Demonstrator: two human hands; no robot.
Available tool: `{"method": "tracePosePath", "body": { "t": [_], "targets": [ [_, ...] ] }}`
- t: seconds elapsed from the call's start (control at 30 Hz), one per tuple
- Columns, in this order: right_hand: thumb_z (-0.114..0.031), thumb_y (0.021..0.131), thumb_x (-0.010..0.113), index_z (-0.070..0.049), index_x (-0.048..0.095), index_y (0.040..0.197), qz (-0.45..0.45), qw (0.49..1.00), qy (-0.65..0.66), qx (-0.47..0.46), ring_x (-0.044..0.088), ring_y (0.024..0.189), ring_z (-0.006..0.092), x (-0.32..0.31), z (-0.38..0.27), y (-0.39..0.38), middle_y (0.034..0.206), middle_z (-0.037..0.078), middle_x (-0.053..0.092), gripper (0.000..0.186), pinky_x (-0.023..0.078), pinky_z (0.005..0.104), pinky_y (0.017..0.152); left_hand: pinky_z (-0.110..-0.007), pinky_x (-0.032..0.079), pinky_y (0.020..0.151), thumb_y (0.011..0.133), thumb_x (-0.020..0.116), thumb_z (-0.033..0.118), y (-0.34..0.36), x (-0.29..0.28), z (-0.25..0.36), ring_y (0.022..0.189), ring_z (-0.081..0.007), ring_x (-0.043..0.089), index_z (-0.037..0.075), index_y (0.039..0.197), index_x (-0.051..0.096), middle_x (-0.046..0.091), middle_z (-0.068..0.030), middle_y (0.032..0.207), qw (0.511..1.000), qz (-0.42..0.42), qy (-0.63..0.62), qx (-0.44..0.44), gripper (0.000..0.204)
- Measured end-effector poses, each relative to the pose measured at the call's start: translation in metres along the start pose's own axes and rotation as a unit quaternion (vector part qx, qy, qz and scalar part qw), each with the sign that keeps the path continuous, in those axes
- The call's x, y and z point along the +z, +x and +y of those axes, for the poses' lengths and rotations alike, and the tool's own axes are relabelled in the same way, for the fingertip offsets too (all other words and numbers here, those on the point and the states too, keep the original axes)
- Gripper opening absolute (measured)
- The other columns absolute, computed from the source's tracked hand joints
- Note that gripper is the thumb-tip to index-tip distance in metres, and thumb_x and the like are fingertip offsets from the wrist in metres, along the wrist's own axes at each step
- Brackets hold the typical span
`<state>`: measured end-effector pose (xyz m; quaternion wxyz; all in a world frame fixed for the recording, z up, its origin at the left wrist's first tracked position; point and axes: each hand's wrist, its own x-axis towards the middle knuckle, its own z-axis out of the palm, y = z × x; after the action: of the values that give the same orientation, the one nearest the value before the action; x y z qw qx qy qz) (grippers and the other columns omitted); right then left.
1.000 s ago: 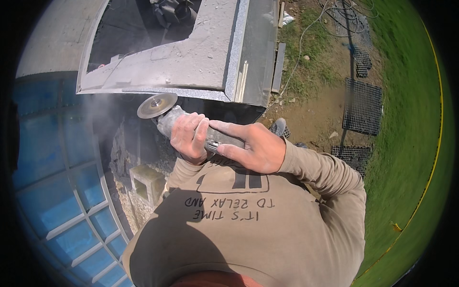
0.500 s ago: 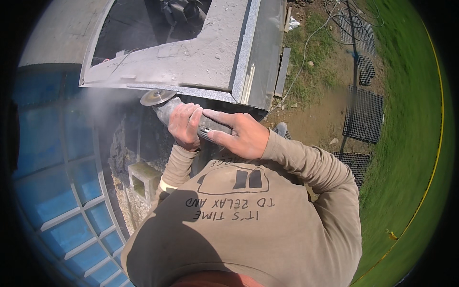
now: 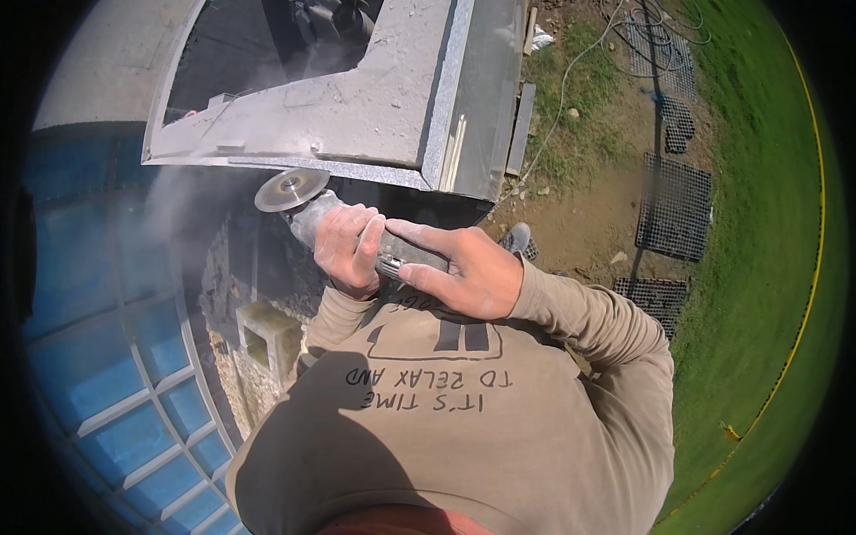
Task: The person uses an angle grinder to grind the edge of a concrete structure, producing dust. The person holds the tool with both hands and moves it along the edge repeatedly.
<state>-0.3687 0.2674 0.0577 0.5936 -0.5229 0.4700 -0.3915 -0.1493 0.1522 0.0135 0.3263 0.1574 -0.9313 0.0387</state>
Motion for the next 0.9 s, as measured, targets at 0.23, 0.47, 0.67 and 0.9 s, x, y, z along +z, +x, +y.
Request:
{"method": "tracePosePath", "body": {
  "t": [0.23, 0.47, 0.67, 0.9],
  "targets": [
    [-0.025, 0.101, 0.062, 0.003, 0.044, 0.155, -0.003, 1.000, 0.003, 0.012, 0.070, 0.103, 0.0224, -0.003, 0.001, -0.017, 0.119, 0.022, 0.073, 0.063, 0.054, 0.0339, 0.092, -0.049, 0.057, 0.089, 0.090, 0.064, 0.014, 0.008, -0.002, 0.021, 0.094, -0.0296, 0.072, 0.007, 0.112, 0.065, 0.071, -0.0095, 0.103, 1.000, -0.001, 0.023, 0.004, 0.023],
    [-0.026, 0.100, 0.062, 0.002, 0.046, 0.153, -0.004, 1.000, -0.002, 0.006, 0.070, 0.083, 0.0266, -0.005, 0.001, -0.008, 0.097, 0.023, 0.072, 0.062, 0.054, 0.0371, 0.081, -0.048, 0.058, 0.088, 0.089, 0.064, 0.014, 0.005, 0.001, 0.012, 0.094, -0.0301, 0.072, 0.006, 0.113, 0.066, 0.072, -0.0099, 0.104, 1.000, 0.002, 0.016, 0.001, 0.025],
    [-0.027, 0.102, 0.061, -0.001, 0.045, 0.155, 0.004, 1.000, 0.009, -0.020, 0.070, 0.095, 0.0202, 0.000, 0.006, 0.008, 0.108, 0.020, 0.074, 0.061, 0.054, 0.0339, 0.088, -0.049, 0.056, 0.090, 0.085, 0.068, 0.009, -0.003, 0.004, -0.003, 0.102, -0.0312, 0.070, 0.007, 0.115, 0.068, 0.071, -0.0111, 0.108, 1.000, -0.004, 0.007, -0.007, 0.030],
    [-0.027, 0.101, 0.062, 0.000, 0.046, 0.155, 0.003, 1.000, 0.004, -0.011, 0.068, 0.095, 0.0180, 0.006, 0.015, 0.030, 0.110, 0.020, 0.074, 0.062, 0.054, 0.0343, 0.089, -0.050, 0.056, 0.092, 0.086, 0.066, 0.009, -0.010, 0.012, -0.024, 0.102, -0.0316, 0.071, 0.007, 0.114, 0.068, 0.071, -0.0106, 0.108, 1.000, 0.008, 0.005, -0.013, 0.028]
  ]
}}
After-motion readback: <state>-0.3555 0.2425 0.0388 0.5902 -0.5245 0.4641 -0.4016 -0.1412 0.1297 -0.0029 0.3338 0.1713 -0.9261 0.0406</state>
